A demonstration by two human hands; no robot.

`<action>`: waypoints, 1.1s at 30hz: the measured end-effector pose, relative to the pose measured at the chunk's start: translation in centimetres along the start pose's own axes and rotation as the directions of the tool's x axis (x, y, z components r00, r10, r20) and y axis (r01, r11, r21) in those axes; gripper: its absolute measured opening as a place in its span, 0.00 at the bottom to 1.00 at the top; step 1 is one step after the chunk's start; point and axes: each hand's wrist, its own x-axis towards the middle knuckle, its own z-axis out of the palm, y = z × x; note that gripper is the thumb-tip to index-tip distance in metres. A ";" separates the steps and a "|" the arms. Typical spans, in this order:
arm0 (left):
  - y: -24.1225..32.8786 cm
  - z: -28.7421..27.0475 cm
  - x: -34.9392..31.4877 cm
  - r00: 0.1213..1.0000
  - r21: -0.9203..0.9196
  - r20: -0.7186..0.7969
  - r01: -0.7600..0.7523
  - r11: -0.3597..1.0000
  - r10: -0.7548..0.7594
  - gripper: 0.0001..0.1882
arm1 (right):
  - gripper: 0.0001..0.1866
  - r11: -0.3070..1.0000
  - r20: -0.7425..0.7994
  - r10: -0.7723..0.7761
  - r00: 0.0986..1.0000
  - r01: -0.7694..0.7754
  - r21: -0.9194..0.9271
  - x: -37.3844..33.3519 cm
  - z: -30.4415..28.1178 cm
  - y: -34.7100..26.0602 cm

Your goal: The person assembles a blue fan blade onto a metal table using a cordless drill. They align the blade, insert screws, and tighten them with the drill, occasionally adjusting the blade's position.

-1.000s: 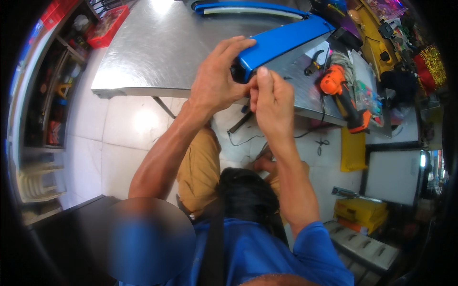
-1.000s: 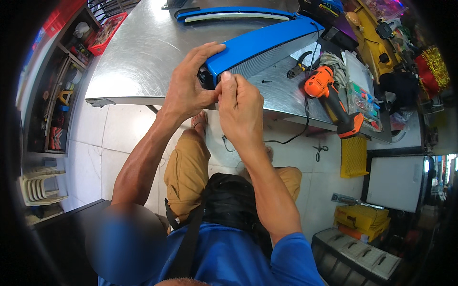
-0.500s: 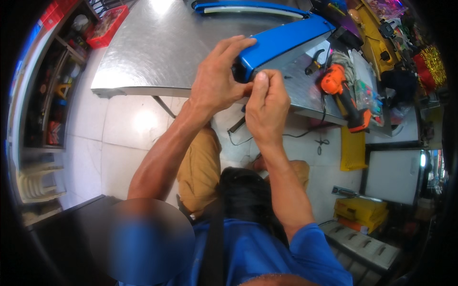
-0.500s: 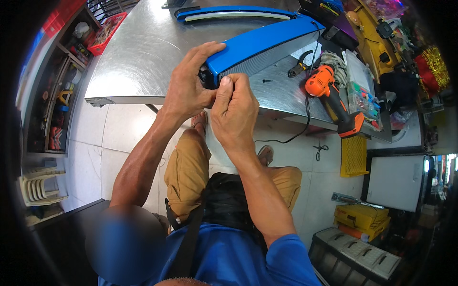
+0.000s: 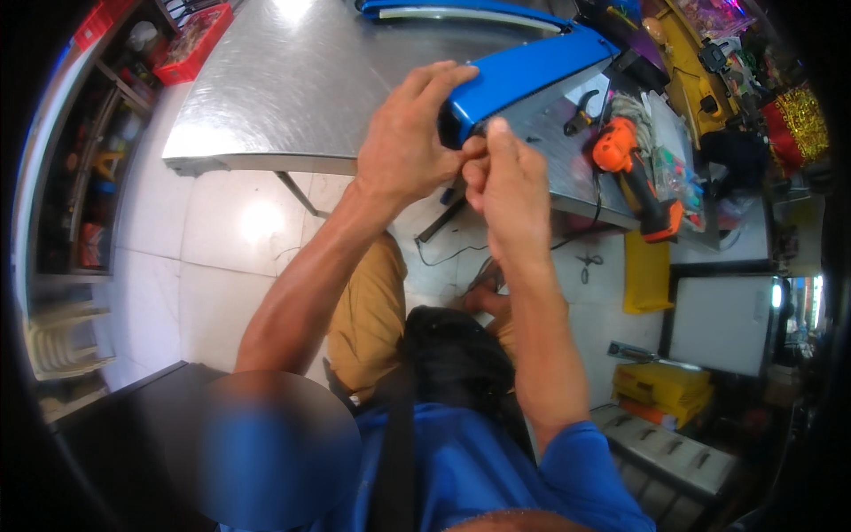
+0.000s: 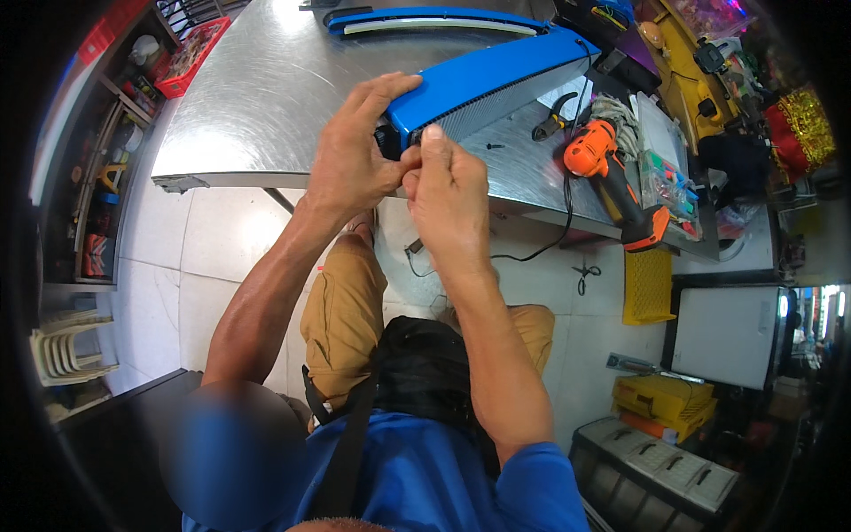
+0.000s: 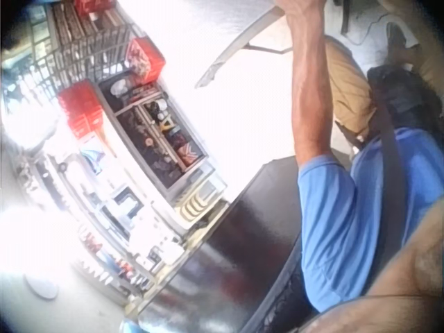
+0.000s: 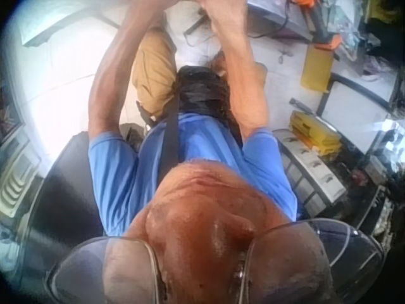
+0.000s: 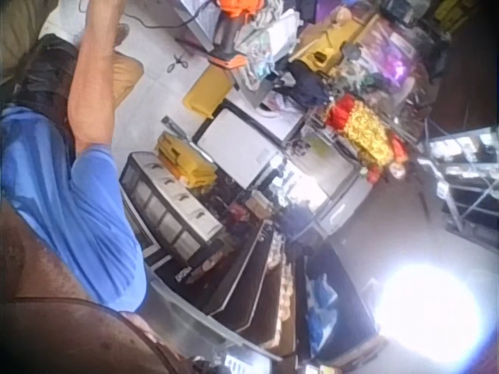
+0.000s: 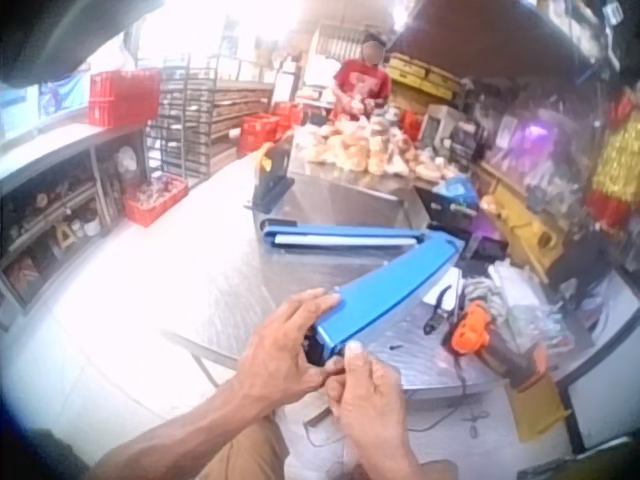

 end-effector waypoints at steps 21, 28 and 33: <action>0.3 0.0 -0.1 0.999 0.016 0.019 0.039 0.999 -0.040 0.41 | 0.11 0.746 0.005 -0.455 0.890 0.384 -0.544 0.0 0.0 0.4; 0.2 0.1 -0.1 1.000 0.026 0.011 0.020 0.999 -0.020 0.40 | 0.07 0.692 -0.047 -0.639 0.768 0.547 -0.472 -0.3 0.0 1.1; -0.1 0.4 -0.2 1.000 0.019 -0.003 0.023 1.000 -0.023 0.41 | 0.06 0.698 0.008 -0.576 0.817 0.497 -0.517 0.0 0.2 0.8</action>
